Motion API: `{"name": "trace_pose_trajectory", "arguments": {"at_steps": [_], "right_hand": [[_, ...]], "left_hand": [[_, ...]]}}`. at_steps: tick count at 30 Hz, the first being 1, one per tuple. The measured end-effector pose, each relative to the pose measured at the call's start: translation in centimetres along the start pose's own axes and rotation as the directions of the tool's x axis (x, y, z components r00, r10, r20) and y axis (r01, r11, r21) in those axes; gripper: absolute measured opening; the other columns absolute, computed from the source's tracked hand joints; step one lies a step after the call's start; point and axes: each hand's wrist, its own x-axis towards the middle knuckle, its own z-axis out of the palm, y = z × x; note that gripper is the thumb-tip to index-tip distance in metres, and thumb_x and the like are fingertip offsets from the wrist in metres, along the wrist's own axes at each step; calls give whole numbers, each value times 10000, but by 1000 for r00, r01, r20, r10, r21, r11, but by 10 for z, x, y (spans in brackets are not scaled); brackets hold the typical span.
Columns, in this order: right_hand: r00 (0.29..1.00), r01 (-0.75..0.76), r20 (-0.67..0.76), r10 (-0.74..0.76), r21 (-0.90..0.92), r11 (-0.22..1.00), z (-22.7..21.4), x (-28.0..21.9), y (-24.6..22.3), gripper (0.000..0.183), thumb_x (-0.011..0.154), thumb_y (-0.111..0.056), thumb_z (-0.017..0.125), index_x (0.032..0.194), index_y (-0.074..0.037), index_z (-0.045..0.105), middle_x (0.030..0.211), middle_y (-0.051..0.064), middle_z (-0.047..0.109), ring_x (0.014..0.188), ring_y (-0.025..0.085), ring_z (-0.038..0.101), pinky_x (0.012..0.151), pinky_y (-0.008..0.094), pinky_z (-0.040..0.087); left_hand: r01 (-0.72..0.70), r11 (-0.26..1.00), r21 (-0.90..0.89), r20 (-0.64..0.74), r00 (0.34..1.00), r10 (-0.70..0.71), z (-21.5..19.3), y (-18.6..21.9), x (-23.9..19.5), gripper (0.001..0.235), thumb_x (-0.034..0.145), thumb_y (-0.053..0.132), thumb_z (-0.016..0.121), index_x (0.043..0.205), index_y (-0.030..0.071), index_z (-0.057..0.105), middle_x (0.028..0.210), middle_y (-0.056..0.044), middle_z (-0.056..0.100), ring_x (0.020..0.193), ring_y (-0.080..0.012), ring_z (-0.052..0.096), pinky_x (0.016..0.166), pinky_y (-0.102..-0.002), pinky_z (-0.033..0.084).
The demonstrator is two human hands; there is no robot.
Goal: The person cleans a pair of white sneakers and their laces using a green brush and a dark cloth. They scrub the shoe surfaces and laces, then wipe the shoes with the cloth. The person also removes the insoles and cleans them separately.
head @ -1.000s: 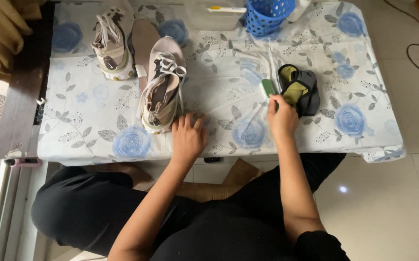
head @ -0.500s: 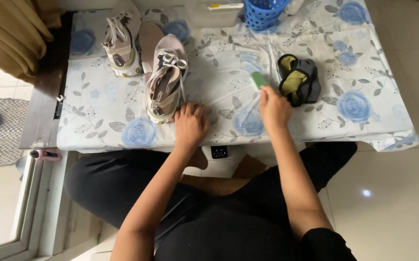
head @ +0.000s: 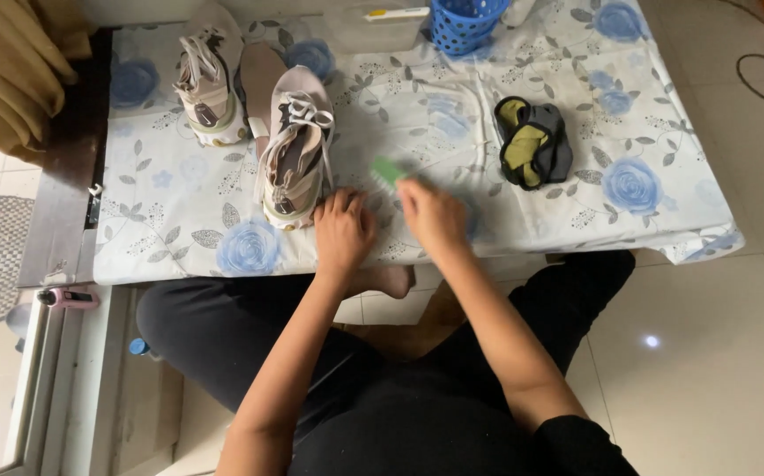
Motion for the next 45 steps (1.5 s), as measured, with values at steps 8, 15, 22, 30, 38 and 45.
{"name": "trace_pose_trajectory", "arguments": {"at_steps": [8, 15, 22, 30, 38, 45], "right_hand": [[957, -234, -208, 200, -150, 961, 15, 39, 109, 147, 864, -322, 522, 964, -331, 629, 754, 102, 666, 724, 341, 649, 658, 467, 517], [997, 23, 75, -26, 36, 999, 22, -10, 10, 114, 837, -356, 529, 906, -342, 619, 779, -1, 679, 742, 267, 663, 659, 426, 537], [947, -307, -151, 283, -173, 936, -7, 37, 90, 126, 889, -315, 509, 964, -312, 610, 734, 104, 665, 721, 345, 649, 667, 480, 511], [993, -58, -107, 57, -5, 998, 4, 4, 34, 121, 829, -308, 581, 913, -292, 666, 766, 16, 683, 751, 275, 657, 661, 442, 524], [973, -4, -230, 5, 4, 1000, 6, 15, 38, 119, 818, -228, 614, 909, -264, 679, 747, 24, 680, 708, 263, 659, 625, 395, 521], [970, -151, -212, 121, -134, 979, 2, 23, 80, 152, 873, -283, 556, 990, -281, 652, 744, 79, 675, 731, 334, 647, 677, 457, 510]], "left_hand": [[-17, 1000, 9, -14, 1000, 17, -6, 1, 2, 221, 733, 166, 535, 895, 109, 675, 953, -58, 591, 831, -229, 582, 721, -354, 419], [-9, 1000, 3, -66, 998, 10, -11, 6, 5, 191, 735, 149, 533, 849, 89, 674, 965, -75, 596, 789, -230, 597, 755, -354, 432], [-26, 1000, 0, -81, 996, 26, -13, 8, 7, 186, 754, 141, 549, 874, 82, 679, 962, -67, 602, 784, -209, 613, 803, -339, 429], [-28, 1000, 4, -79, 996, 28, -15, 9, 13, 172, 728, 131, 557, 848, 72, 664, 942, -52, 601, 782, -202, 611, 839, -345, 416], [-28, 999, -15, -65, 998, 27, -15, 10, 14, 204, 759, 117, 546, 905, 67, 679, 977, -48, 606, 837, -191, 613, 848, -339, 410], [-9, 1000, -25, -49, 999, 8, -12, 10, 12, 216, 749, 113, 567, 924, 60, 682, 1012, -69, 597, 885, -216, 611, 864, -355, 413]]}}
